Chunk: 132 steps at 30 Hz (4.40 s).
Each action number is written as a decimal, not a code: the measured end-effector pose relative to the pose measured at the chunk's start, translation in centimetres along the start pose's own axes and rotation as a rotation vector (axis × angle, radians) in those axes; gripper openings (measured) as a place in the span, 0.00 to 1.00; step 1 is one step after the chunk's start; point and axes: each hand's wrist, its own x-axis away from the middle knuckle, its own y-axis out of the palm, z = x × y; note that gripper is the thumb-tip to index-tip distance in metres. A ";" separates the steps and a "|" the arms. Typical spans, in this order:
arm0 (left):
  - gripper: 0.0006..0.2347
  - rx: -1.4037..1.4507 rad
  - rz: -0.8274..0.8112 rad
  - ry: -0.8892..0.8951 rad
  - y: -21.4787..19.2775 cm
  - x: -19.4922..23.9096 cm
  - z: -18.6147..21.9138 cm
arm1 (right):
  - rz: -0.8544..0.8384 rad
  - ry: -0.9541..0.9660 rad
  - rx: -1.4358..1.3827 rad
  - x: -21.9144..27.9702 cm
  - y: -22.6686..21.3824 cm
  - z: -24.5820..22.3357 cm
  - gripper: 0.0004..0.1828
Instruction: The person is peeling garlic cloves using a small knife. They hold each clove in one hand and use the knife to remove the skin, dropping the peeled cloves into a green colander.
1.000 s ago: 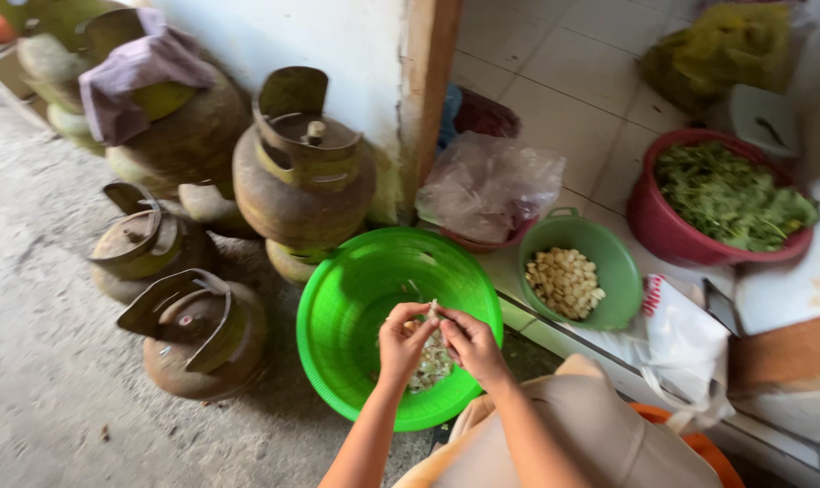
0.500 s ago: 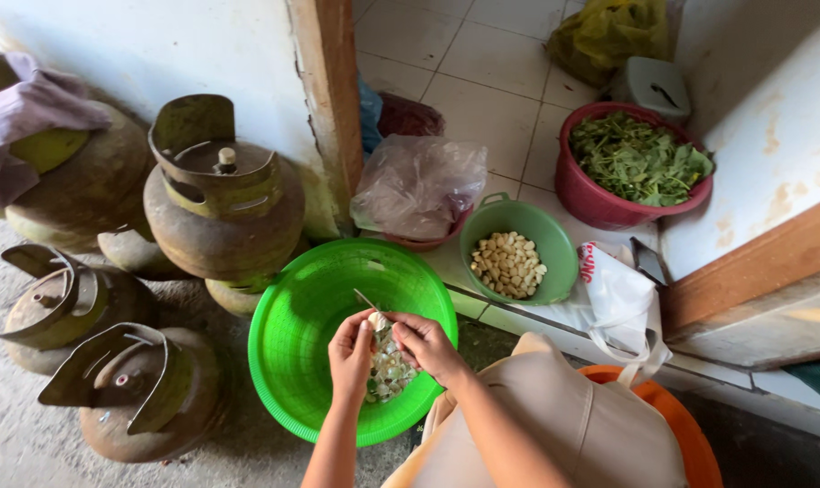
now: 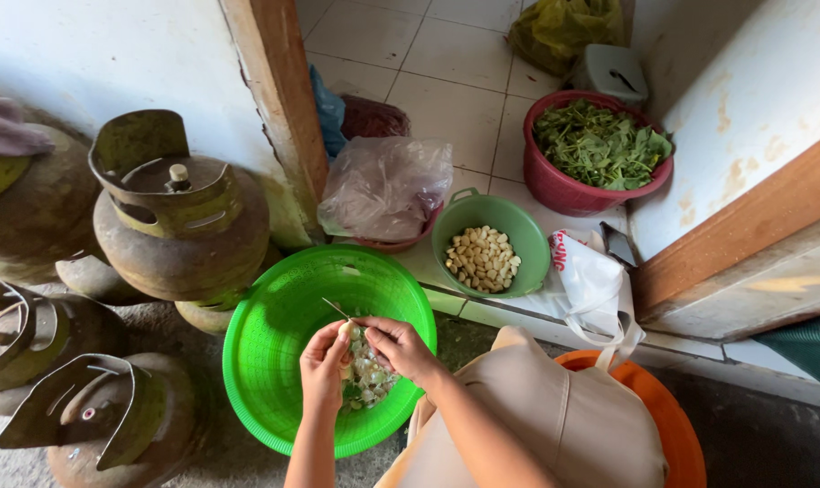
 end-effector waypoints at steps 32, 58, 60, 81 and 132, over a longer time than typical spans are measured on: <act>0.09 -0.276 0.060 0.035 1.7 0.1 -1.1 | -0.021 0.081 0.146 -0.6 -1.8 0.6 0.24; 0.08 -0.227 0.062 0.070 3.3 1.0 -0.7 | 0.187 0.049 0.271 -1.1 -2.3 2.1 0.17; 0.07 -0.175 0.046 0.093 3.3 0.7 -0.5 | 0.223 0.037 0.270 -1.4 -2.6 2.2 0.16; 0.10 0.031 0.108 -0.214 0.0 -0.1 -2.6 | 0.316 0.016 0.622 -1.7 -4.1 3.6 0.09; 0.13 0.131 0.175 -0.143 0.4 0.0 -2.6 | 0.075 -0.183 0.614 -0.3 0.2 1.5 0.13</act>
